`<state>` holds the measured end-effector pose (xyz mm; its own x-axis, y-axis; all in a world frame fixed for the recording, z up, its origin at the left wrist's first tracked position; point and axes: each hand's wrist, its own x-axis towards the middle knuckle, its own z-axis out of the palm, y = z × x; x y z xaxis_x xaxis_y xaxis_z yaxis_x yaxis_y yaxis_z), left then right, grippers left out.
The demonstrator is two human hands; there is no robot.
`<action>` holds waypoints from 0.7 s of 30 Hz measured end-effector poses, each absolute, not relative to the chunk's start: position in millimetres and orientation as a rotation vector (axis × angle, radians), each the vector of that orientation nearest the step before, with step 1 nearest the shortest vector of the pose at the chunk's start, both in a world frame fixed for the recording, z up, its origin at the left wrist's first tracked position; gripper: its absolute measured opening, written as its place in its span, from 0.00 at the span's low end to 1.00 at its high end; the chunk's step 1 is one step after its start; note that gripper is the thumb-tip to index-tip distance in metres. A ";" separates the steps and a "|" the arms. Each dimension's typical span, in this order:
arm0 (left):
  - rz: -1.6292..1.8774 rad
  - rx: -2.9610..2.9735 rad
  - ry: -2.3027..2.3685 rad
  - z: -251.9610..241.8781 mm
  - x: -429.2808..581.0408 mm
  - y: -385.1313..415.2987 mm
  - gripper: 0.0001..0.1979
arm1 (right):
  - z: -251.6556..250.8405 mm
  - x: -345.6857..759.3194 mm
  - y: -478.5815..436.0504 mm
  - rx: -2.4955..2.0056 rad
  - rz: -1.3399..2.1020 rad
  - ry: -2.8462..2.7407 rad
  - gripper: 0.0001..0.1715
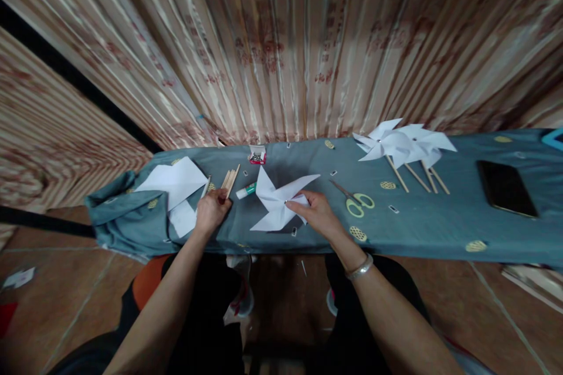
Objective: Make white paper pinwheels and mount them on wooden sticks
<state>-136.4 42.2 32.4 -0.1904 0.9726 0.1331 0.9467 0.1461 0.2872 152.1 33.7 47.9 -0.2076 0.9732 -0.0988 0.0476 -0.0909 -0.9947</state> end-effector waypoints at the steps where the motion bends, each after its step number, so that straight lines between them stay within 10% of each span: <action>1: 0.487 1.933 2.312 32.8 -136.4 41.9 0.14 | 48.5 152.4 33.6 -1.199 1.413 -1.348 0.21; 21: 1.023 1.824 1.460 53.9 -68.0 0.4 0.11 | 68.3 166.5 38.9 -0.980 1.623 -0.832 0.24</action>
<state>-68.0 0.4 53.9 0.1055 0.9729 0.2059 0.5260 -0.2303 0.8187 166.5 38.9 68.3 -0.1477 0.9694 -0.1963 -0.4066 -0.2404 -0.8814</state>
